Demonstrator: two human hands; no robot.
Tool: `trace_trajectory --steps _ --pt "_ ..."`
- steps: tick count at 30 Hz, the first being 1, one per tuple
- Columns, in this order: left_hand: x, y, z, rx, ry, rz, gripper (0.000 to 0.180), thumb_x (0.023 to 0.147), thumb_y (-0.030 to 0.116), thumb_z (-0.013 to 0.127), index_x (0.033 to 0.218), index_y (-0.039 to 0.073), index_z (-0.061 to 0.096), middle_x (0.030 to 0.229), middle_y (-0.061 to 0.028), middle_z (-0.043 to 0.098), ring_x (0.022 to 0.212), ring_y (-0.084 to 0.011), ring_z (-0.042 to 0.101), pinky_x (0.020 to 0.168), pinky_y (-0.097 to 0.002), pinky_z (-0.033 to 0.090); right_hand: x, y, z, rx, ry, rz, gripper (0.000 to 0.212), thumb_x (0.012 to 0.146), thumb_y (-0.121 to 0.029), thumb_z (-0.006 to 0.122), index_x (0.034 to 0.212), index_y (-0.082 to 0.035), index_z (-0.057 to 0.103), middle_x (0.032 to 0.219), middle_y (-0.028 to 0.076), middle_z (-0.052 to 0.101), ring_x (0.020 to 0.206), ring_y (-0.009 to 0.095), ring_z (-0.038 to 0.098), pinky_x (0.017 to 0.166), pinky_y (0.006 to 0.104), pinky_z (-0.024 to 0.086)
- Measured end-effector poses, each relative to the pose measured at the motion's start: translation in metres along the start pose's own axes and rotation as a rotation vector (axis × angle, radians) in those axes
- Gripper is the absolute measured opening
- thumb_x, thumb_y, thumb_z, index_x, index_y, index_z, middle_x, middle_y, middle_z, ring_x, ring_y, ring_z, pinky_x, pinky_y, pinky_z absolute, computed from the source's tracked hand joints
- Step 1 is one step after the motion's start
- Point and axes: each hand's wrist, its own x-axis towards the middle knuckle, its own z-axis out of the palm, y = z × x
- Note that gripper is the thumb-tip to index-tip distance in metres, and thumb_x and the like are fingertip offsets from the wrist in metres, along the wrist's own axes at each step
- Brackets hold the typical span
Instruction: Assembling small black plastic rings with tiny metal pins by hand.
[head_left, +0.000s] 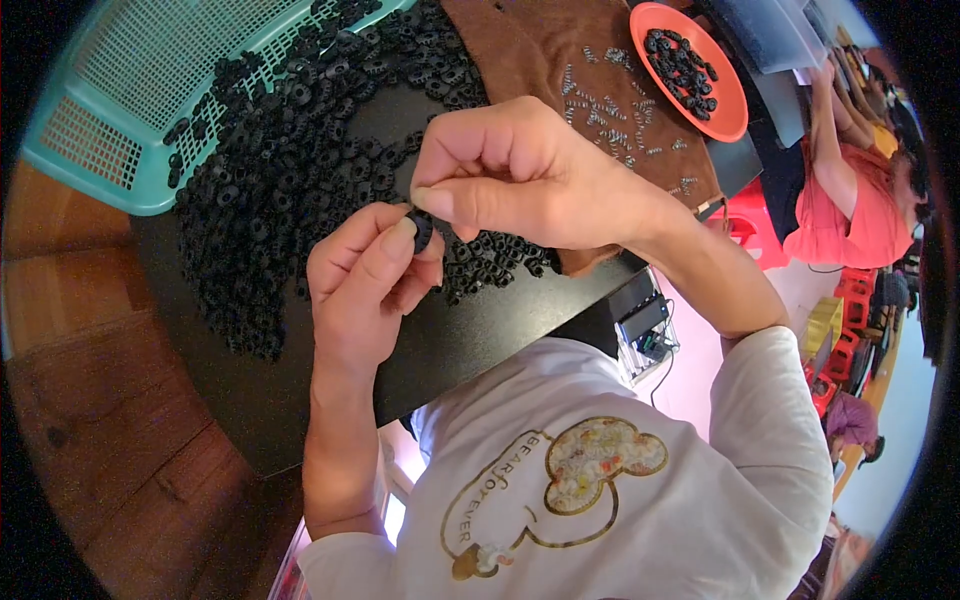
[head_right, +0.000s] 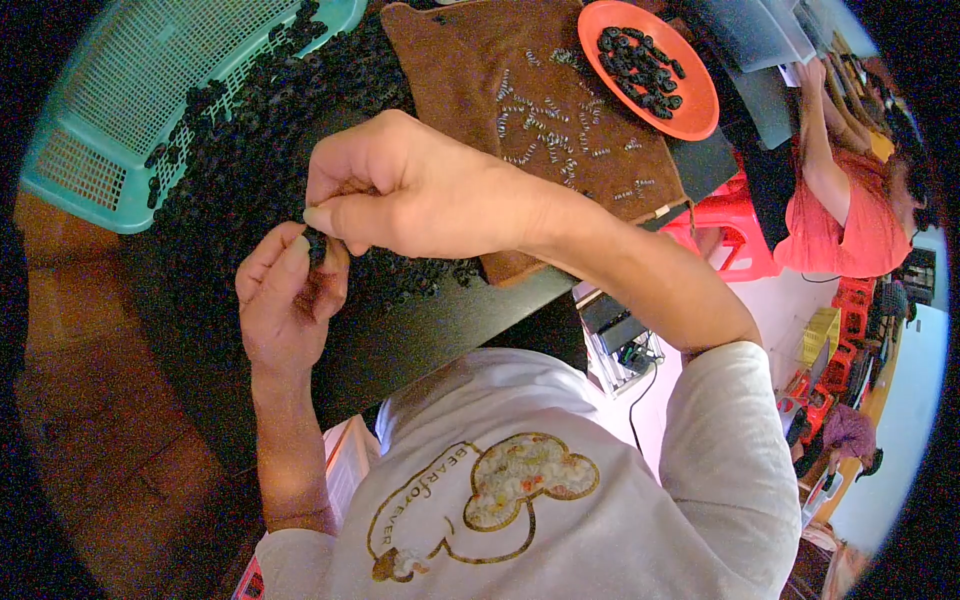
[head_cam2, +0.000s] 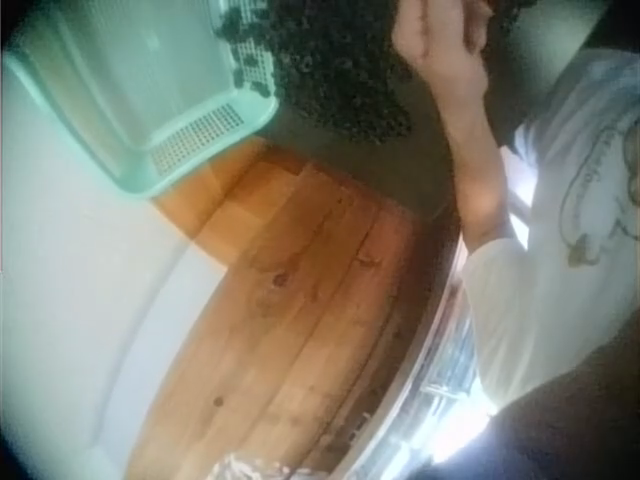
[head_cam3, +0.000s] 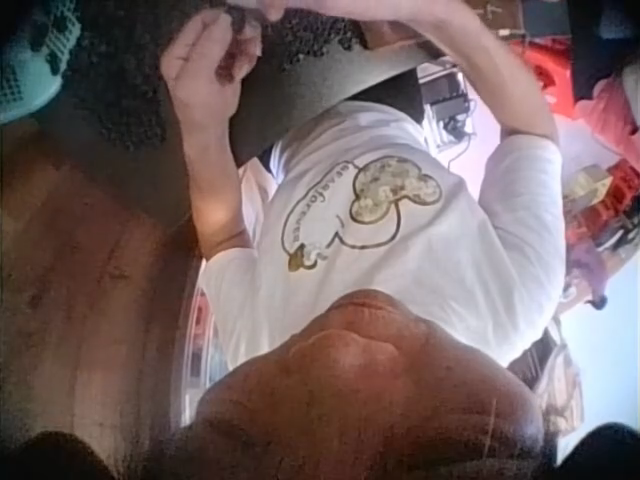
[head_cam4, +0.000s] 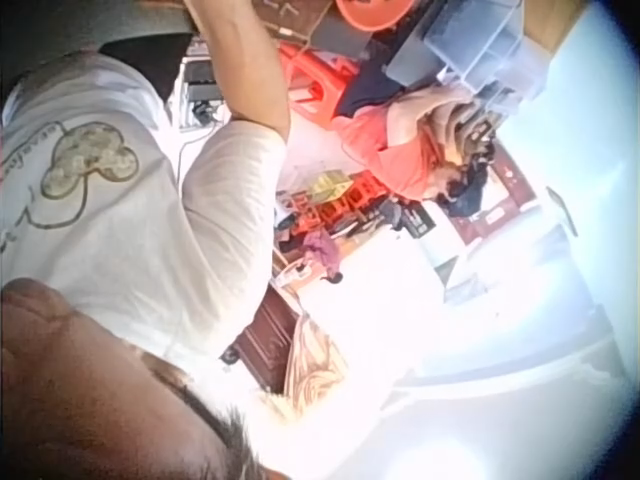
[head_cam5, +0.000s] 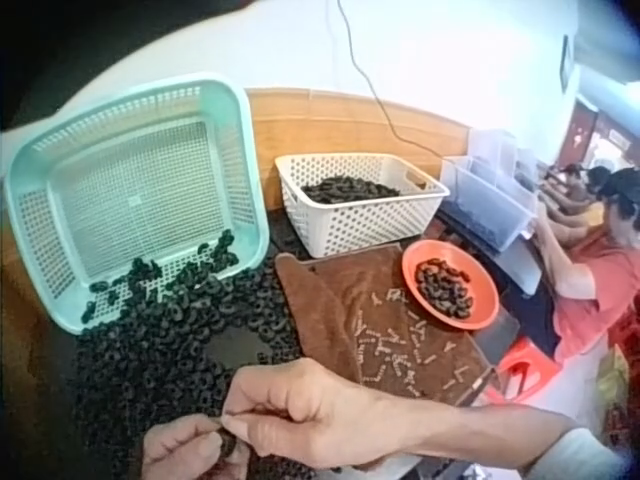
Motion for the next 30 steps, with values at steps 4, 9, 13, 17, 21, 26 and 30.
trace_trajectory --steps 4,9,13,17,21,26,30 --pt "0.000 -0.002 -0.001 0.035 -0.032 0.017 0.025 0.094 0.023 0.054 0.094 -0.001 0.061 0.071 -0.0030 0.059 0.052 -0.0027 0.044 0.044 -0.0159 0.029 -0.003 0.000 -0.001 -0.150 0.036 -0.096 0.014 0.086 -0.010 0.061 0.082 0.004 0.061 0.063 0.005 0.058 0.059 0.010 0.052 0.053 0.0273 0.043" --pt "-0.001 -0.003 0.003 0.165 -0.001 0.058 0.022 0.096 0.020 0.053 0.093 -0.001 0.061 0.072 -0.0016 0.059 0.052 -0.0025 0.043 0.045 -0.0169 0.031 -0.001 0.003 -0.004 -0.083 -0.051 0.006 0.015 0.092 -0.013 0.060 0.088 0.002 0.059 0.070 0.000 0.057 0.065 0.005 0.054 0.057 0.0218 0.042" --pt "0.002 -0.004 0.010 0.326 0.075 0.138 0.021 0.096 0.017 0.052 0.091 -0.001 0.062 0.071 -0.0004 0.058 0.051 -0.0033 0.044 0.046 -0.0181 0.034 -0.001 0.014 -0.002 -0.128 0.018 0.009 0.020 0.092 -0.018 0.061 0.090 0.001 0.059 0.068 0.000 0.056 0.062 0.007 0.052 0.055 0.0236 0.042" --pt "0.004 -0.005 0.002 0.189 0.075 0.084 0.021 0.096 0.016 0.053 0.091 -0.002 0.062 0.067 -0.0025 0.059 0.053 -0.0063 0.050 0.048 -0.0196 0.038 -0.001 0.003 -0.010 -0.637 -0.097 -0.216 0.026 0.088 -0.024 0.067 0.092 0.000 0.059 0.063 0.002 0.050 0.055 0.011 0.050 0.050 0.0269 0.040" --pt "0.004 -0.003 0.004 0.075 0.039 0.036 0.021 0.095 0.016 0.054 0.092 -0.003 0.062 0.068 -0.0048 0.060 0.053 -0.0089 0.052 0.049 -0.0216 0.041 0.000 0.016 -0.009 -0.814 -0.042 -0.440 0.033 0.080 -0.026 0.073 0.093 0.001 0.058 0.068 0.008 0.053 0.055 0.025 0.057 0.050 0.0359 0.045" --pt "0.002 0.000 0.000 0.097 0.046 -0.026 0.022 0.093 0.016 0.056 0.091 -0.005 0.064 0.071 -0.0081 0.063 0.058 -0.0126 0.058 0.054 -0.0241 0.045 -0.002 0.012 -0.006 -0.988 -0.034 -0.529 0.035 0.078 -0.025 0.072 0.094 0.002 0.057 0.072 0.011 0.056 0.060 0.031 0.060 0.050 0.0393 0.047" --pt "0.002 -0.001 0.001 0.075 0.055 -0.002 0.023 0.093 0.016 0.057 0.091 -0.005 0.065 0.072 -0.0088 0.064 0.058 -0.0133 0.058 0.055 -0.0244 0.046 -0.003 0.010 -0.003 -1.009 -0.021 -0.510 0.036 0.078 -0.027 0.071 0.093 0.002 0.057 0.073 0.011 0.055 0.059 0.032 0.060 0.049 0.0392 0.047"
